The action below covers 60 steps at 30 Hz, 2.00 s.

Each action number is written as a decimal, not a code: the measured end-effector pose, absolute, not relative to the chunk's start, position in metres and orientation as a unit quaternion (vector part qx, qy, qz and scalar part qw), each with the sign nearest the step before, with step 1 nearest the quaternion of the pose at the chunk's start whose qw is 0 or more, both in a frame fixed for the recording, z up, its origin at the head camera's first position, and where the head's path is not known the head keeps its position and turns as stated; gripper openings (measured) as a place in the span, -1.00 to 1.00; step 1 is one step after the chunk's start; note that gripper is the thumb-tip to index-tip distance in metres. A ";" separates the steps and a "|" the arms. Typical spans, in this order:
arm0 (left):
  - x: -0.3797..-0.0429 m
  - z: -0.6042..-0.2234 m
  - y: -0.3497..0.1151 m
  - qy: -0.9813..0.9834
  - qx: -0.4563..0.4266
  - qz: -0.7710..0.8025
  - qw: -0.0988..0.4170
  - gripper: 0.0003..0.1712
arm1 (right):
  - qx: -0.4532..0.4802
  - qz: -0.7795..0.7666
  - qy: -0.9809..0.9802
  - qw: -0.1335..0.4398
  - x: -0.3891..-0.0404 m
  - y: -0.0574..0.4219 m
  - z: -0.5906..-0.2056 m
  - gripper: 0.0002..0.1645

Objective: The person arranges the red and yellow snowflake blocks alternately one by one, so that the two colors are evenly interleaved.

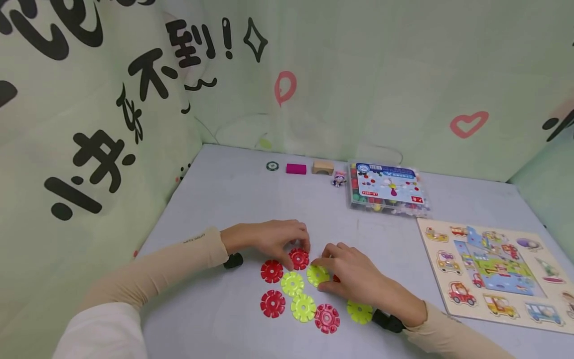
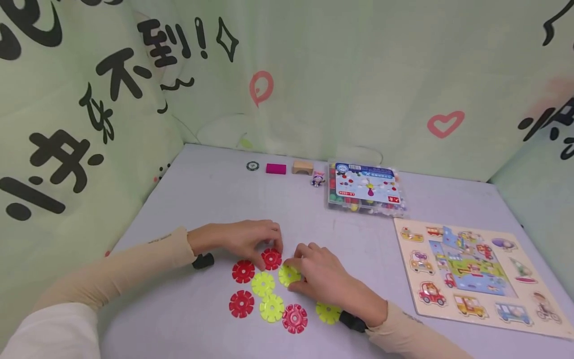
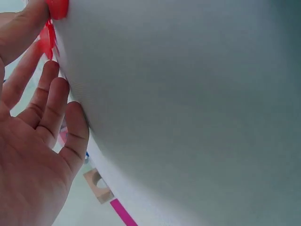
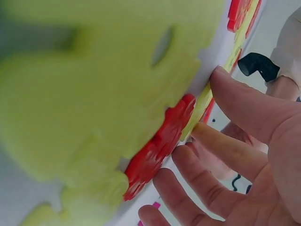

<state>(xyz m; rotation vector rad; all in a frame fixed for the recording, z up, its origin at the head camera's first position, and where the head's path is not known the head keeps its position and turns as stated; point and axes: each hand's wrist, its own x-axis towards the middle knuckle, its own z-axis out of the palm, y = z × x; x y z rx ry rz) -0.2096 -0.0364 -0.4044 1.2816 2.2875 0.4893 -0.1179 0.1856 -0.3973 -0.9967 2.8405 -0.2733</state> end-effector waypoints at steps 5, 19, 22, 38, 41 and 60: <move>-0.210 -0.406 -0.038 0.833 0.468 0.181 0.235 -0.49 | -0.320 -0.090 0.941 0.062 -0.117 0.184 -0.397 -0.48; -0.212 -0.402 -0.041 0.847 0.477 0.129 0.197 -0.40 | -0.304 -0.083 0.947 0.066 -0.116 0.182 -0.396 -0.47; -0.211 -0.401 -0.041 0.850 0.482 0.112 0.184 -0.42 | -0.304 -0.082 0.947 0.064 -0.116 0.182 -0.395 -0.47; -0.254 -0.393 -0.133 0.923 0.326 0.190 0.074 -0.49 | -0.307 -0.080 0.946 0.061 -0.117 0.180 -0.395 -0.47; -0.264 -0.398 -0.159 0.941 0.273 0.185 0.074 -0.50 | -0.310 -0.079 0.945 0.063 -0.117 0.180 -0.395 -0.46; -0.252 -0.406 -0.230 0.936 0.217 0.247 0.129 -0.49 | -0.307 -0.080 0.946 0.069 -0.118 0.180 -0.396 -0.44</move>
